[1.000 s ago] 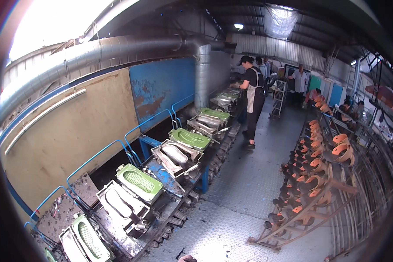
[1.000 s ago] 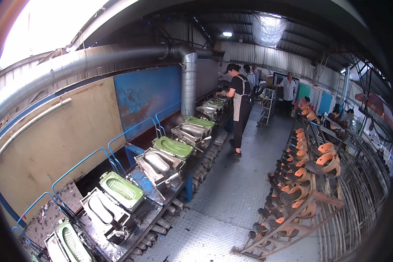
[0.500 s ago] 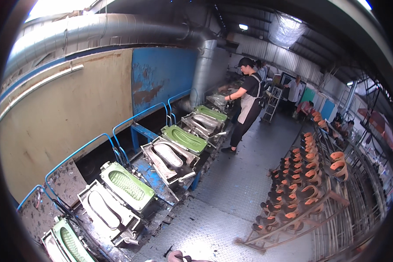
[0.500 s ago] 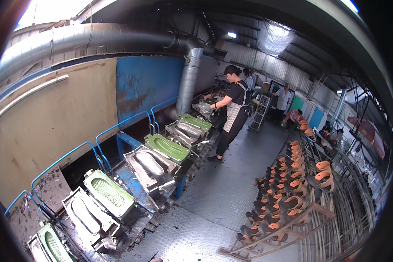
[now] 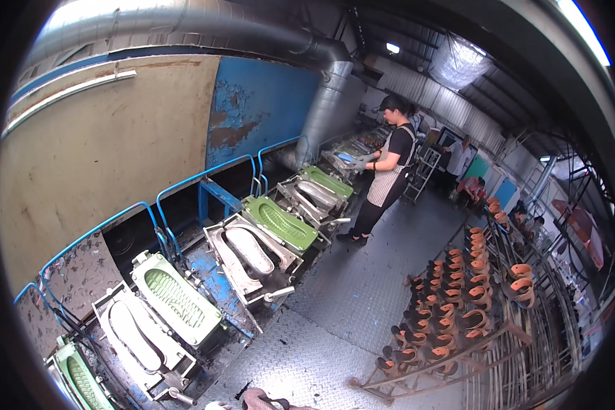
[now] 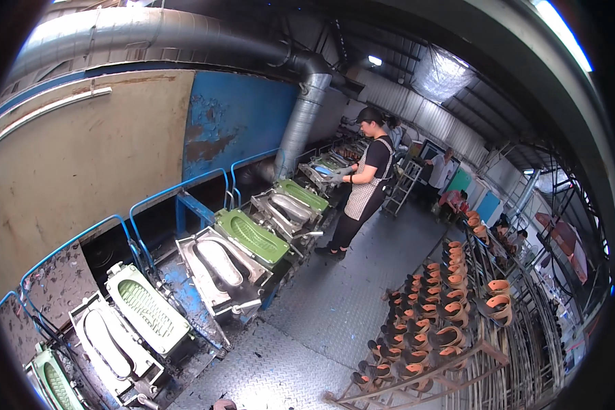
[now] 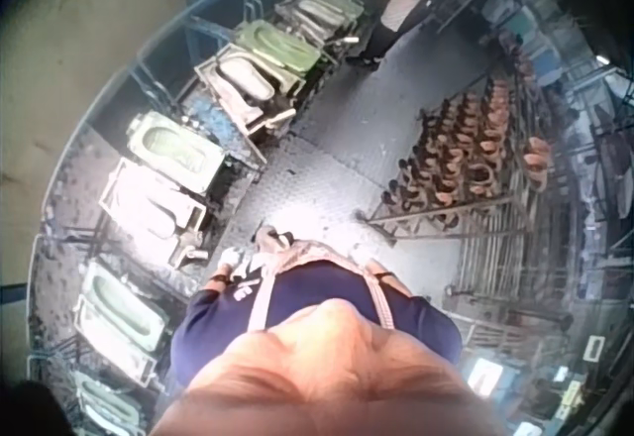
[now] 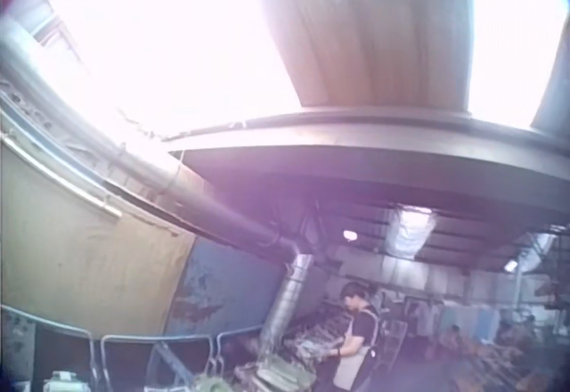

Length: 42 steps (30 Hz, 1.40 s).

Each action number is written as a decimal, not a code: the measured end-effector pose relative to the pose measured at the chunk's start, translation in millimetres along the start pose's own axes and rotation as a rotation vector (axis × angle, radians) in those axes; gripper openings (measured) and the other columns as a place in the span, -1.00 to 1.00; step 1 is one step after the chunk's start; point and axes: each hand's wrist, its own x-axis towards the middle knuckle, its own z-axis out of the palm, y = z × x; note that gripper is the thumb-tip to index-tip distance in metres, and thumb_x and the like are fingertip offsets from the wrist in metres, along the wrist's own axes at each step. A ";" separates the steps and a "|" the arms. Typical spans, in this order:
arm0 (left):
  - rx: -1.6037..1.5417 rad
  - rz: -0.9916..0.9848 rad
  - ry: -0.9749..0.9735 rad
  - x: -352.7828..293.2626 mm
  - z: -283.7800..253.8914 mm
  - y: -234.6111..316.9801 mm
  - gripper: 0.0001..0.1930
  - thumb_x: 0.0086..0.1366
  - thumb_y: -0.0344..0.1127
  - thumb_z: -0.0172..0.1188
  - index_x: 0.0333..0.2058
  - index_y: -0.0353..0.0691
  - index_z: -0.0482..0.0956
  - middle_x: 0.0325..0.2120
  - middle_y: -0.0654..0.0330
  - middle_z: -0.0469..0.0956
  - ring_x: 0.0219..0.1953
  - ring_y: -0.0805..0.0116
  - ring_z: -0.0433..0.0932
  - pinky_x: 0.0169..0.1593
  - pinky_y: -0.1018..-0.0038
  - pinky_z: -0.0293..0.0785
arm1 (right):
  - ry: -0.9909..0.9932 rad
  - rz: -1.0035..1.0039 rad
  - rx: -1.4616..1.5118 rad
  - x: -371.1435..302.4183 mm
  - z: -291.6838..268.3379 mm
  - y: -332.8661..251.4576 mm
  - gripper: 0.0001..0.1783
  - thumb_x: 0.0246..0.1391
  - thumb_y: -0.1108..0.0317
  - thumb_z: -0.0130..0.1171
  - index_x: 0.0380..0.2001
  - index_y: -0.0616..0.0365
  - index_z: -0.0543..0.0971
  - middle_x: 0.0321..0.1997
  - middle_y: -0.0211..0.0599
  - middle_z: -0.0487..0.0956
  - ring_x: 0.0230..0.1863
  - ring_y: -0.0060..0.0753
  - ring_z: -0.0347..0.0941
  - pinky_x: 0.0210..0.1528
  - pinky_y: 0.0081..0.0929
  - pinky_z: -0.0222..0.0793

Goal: The worker is operating a shoe sole molding machine, placing insoles and closing the mold.

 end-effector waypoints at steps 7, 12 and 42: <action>0.010 -0.044 0.013 22.4 -26.2 48.1 -0.70 0.30 -0.12 0.13 -0.07 -0.01 0.69 -0.11 0.06 0.69 0.01 0.03 0.59 0.18 0.14 0.46 | -0.056 -0.037 0.079 57.9 10.0 41.0 -0.60 0.28 0.14 -0.01 -0.18 0.21 0.69 -0.15 0.20 0.66 -0.09 0.14 0.61 -0.02 -0.02 0.51; 0.035 -0.067 0.028 41.6 -30.2 89.5 -0.70 0.30 -0.12 0.13 -0.07 -0.01 0.69 -0.11 0.06 0.69 0.01 0.03 0.59 0.19 0.14 0.45 | -0.085 -0.061 0.197 108.8 -41.3 66.2 -0.55 0.31 0.11 -0.03 -0.14 0.24 0.68 -0.11 0.23 0.65 -0.07 0.11 0.62 -0.01 -0.04 0.52; -0.210 0.158 0.056 429.5 -198.0 633.3 -0.52 0.43 0.03 0.13 0.12 -0.19 0.62 0.07 -0.02 0.63 0.17 0.02 0.57 0.23 0.24 0.47 | -0.403 -0.003 0.146 363.2 -435.5 280.3 -0.67 0.24 0.21 0.09 -0.04 0.05 0.68 -0.08 0.08 0.68 -0.10 0.00 0.64 0.00 -0.09 0.55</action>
